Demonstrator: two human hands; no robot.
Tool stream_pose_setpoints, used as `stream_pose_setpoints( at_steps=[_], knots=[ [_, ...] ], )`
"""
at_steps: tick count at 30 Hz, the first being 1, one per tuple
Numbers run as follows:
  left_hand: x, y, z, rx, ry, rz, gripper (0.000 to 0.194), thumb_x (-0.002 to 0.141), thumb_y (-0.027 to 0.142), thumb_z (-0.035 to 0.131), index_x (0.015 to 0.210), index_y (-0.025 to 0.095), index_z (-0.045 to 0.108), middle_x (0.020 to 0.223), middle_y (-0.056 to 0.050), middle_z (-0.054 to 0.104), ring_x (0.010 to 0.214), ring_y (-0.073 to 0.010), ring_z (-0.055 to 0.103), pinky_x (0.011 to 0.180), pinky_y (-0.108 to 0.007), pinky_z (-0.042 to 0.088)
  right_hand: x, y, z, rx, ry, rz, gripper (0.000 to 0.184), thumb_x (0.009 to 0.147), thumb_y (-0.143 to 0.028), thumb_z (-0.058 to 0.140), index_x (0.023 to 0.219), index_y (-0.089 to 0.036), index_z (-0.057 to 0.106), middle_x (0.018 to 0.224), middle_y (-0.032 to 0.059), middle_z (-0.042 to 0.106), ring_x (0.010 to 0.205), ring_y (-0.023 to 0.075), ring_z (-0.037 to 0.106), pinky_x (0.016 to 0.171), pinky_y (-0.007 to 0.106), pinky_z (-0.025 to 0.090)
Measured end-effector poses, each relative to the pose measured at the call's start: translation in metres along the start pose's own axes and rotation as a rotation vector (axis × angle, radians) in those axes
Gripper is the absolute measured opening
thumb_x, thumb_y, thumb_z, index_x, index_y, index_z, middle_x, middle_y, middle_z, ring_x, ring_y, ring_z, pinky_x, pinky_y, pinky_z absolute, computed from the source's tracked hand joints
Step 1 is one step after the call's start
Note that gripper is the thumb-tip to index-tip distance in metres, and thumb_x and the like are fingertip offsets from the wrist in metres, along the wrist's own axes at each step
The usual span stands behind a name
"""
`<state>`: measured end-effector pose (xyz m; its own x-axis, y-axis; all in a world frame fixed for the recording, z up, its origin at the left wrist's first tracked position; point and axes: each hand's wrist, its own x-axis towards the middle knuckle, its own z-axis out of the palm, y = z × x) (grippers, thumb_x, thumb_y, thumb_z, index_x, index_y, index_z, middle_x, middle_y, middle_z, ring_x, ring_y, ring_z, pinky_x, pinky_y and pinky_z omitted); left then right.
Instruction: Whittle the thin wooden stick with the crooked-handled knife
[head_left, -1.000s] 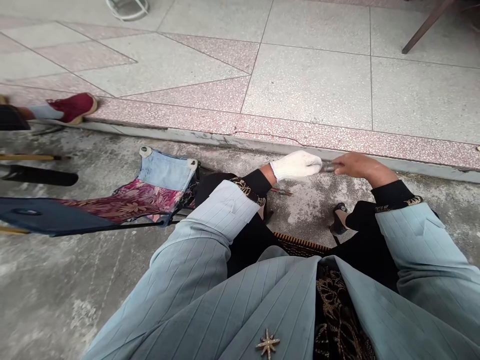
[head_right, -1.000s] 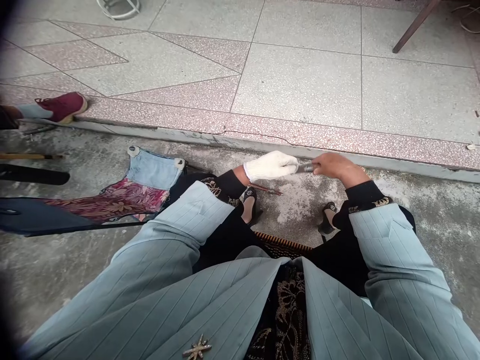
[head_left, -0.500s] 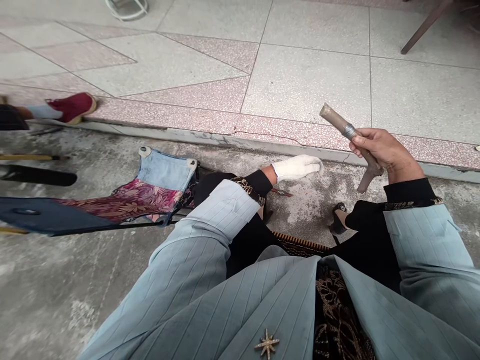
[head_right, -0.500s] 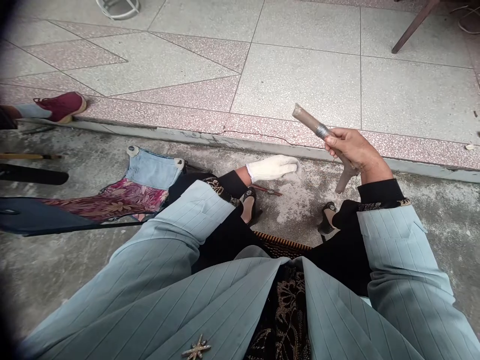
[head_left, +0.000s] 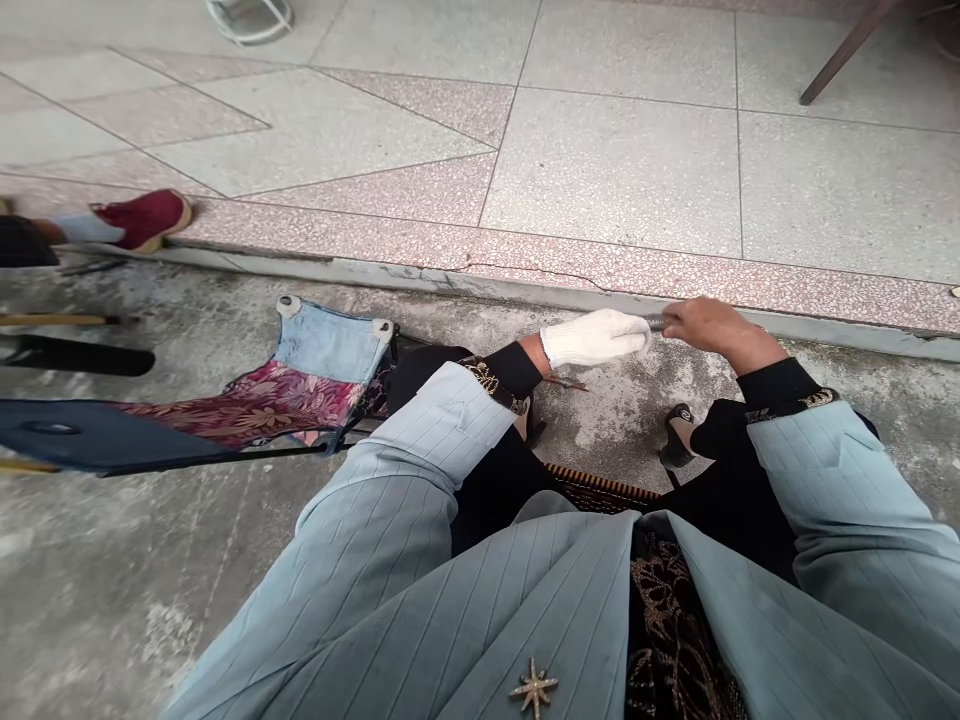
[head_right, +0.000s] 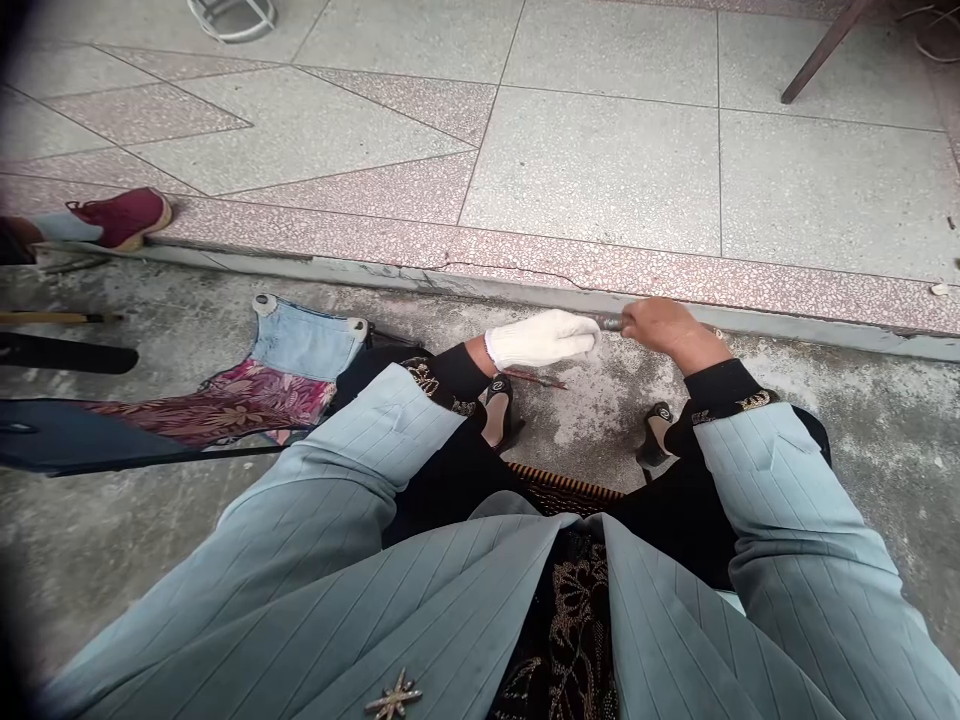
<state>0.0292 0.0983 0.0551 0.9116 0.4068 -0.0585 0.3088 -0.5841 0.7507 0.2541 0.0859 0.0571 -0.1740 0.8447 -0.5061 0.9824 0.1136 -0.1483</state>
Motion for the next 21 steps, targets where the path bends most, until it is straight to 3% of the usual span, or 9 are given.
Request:
stream_pose_setpoints(
  at_steps=[5, 9, 12, 16, 19, 21],
  knots=[
    [-0.002, -0.019, -0.016, 0.178, 0.117, -0.098, 0.034, 0.094, 0.033, 0.037, 0.102, 0.014, 0.065, 0.088, -0.005, 0.066, 0.078, -0.0171, 0.058, 0.072, -0.027, 0.041, -0.006, -0.006, 0.0, 0.278, -0.377, -0.376, 0.03, 0.083, -0.039, 0.065, 0.105, -0.022, 0.075, 0.092, 0.0032, 0.071, 0.081, 0.0194, 0.06, 0.073, 0.029, 0.042],
    [-0.001, -0.03, -0.017, 0.226, 0.122, -0.138, 0.034, 0.095, 0.033, 0.036, 0.102, 0.013, 0.064, 0.087, -0.006, 0.066, 0.079, -0.0175, 0.058, 0.072, -0.028, 0.042, -0.022, -0.007, -0.015, 0.559, -0.434, -0.511, 0.042, 0.079, -0.046, 0.067, 0.113, -0.022, 0.073, 0.087, 0.0005, 0.068, 0.074, 0.0154, 0.057, 0.069, 0.028, 0.043],
    [0.0, -0.03, -0.008, 0.079, 0.098, -0.135, 0.035, 0.097, 0.033, 0.035, 0.106, 0.013, 0.062, 0.09, -0.006, 0.067, 0.077, -0.0153, 0.058, 0.072, -0.026, 0.043, -0.035, 0.0, -0.03, 0.791, -0.246, -0.434, 0.047, 0.078, -0.044, 0.07, 0.118, -0.021, 0.07, 0.082, 0.0003, 0.064, 0.068, 0.0123, 0.054, 0.067, 0.027, 0.044],
    [0.002, -0.024, 0.006, -0.005, 0.034, -0.088, 0.037, 0.099, 0.036, 0.033, 0.101, 0.015, 0.064, 0.085, -0.004, 0.066, 0.073, -0.0137, 0.056, 0.071, -0.025, 0.041, -0.034, 0.018, -0.035, 1.006, 0.186, -0.203, 0.032, 0.079, -0.044, 0.07, 0.096, -0.016, 0.07, 0.074, 0.0026, 0.061, 0.06, 0.0114, 0.05, 0.06, 0.027, 0.045],
    [0.003, -0.017, 0.012, 0.036, -0.024, -0.015, 0.037, 0.099, 0.036, 0.034, 0.097, 0.015, 0.064, 0.086, -0.005, 0.065, 0.074, -0.0143, 0.056, 0.07, -0.026, 0.04, -0.019, 0.029, -0.026, 0.976, 0.354, -0.049, 0.032, 0.08, -0.044, 0.069, 0.093, -0.015, 0.068, 0.074, 0.0043, 0.061, 0.059, 0.0124, 0.051, 0.061, 0.028, 0.045],
    [0.004, -0.012, 0.014, 0.084, -0.038, 0.029, 0.036, 0.099, 0.036, 0.034, 0.095, 0.015, 0.063, 0.085, -0.005, 0.065, 0.074, -0.0149, 0.056, 0.07, -0.026, 0.038, -0.01, 0.031, -0.018, 0.815, 0.369, 0.056, 0.033, 0.081, -0.042, 0.067, 0.1, -0.015, 0.069, 0.075, 0.0048, 0.062, 0.061, 0.0142, 0.053, 0.063, 0.03, 0.045]
  ],
)
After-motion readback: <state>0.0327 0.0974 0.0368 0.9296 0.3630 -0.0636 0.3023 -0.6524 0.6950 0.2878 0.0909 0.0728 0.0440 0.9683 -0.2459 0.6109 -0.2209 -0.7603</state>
